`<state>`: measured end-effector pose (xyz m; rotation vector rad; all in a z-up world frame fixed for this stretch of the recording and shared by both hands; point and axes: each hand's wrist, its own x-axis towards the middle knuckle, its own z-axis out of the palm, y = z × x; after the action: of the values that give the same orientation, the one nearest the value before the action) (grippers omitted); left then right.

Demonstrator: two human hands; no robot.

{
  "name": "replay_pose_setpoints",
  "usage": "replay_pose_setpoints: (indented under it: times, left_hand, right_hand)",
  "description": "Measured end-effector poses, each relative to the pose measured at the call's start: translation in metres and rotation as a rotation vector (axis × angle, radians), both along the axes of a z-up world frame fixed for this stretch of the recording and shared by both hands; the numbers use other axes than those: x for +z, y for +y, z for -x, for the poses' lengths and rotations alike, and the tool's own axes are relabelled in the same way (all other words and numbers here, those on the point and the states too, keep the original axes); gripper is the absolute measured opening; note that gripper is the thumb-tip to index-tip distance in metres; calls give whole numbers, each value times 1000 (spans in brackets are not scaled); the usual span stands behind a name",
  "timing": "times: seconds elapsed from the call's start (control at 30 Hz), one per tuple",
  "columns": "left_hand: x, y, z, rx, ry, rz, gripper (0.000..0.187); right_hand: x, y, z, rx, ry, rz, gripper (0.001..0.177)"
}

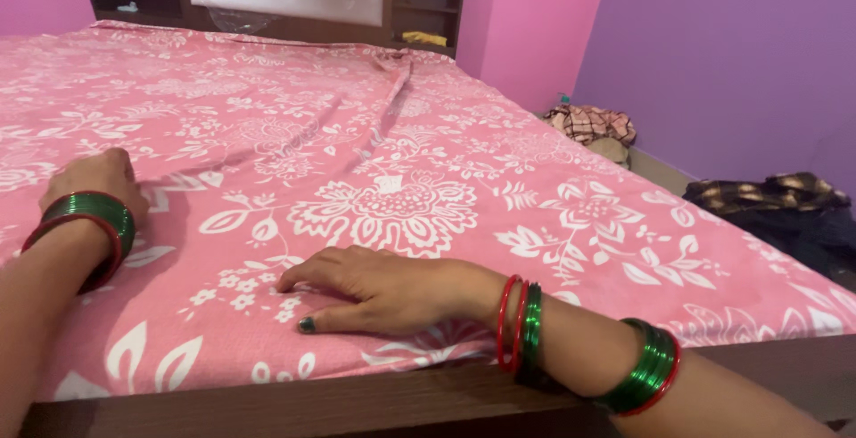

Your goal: The person spreads and smooths a pink floral bedsheet over a wooden bed frame, tucking the edges of the sheet under the mattress by hand.

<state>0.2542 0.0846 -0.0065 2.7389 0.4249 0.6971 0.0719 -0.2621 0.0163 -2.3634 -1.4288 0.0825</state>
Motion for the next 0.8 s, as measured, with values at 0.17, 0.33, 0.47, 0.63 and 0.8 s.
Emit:
replay_pose_setpoints:
  times: [0.17,0.33,0.47,0.63,0.8]
  left_hand:
    - [-11,-1,-10,-27,230,-181,43]
    - [-1,-7,8,13,284,-132,55]
    - [4,-6,13,61,161,-107,38]
    - [9,-9,18,23,50,-43,32]
    - [15,-7,20,18,26,-98,32]
  right_hand:
    - [3,-1,6,-24,58,11,60]
    - [7,2,6,7,63,5,62]
    - [3,45,-48,44,146,29,68]
    - [-16,147,-146,-164,-260,21,61]
    - [-44,218,-191,-432,-116,-48,81]
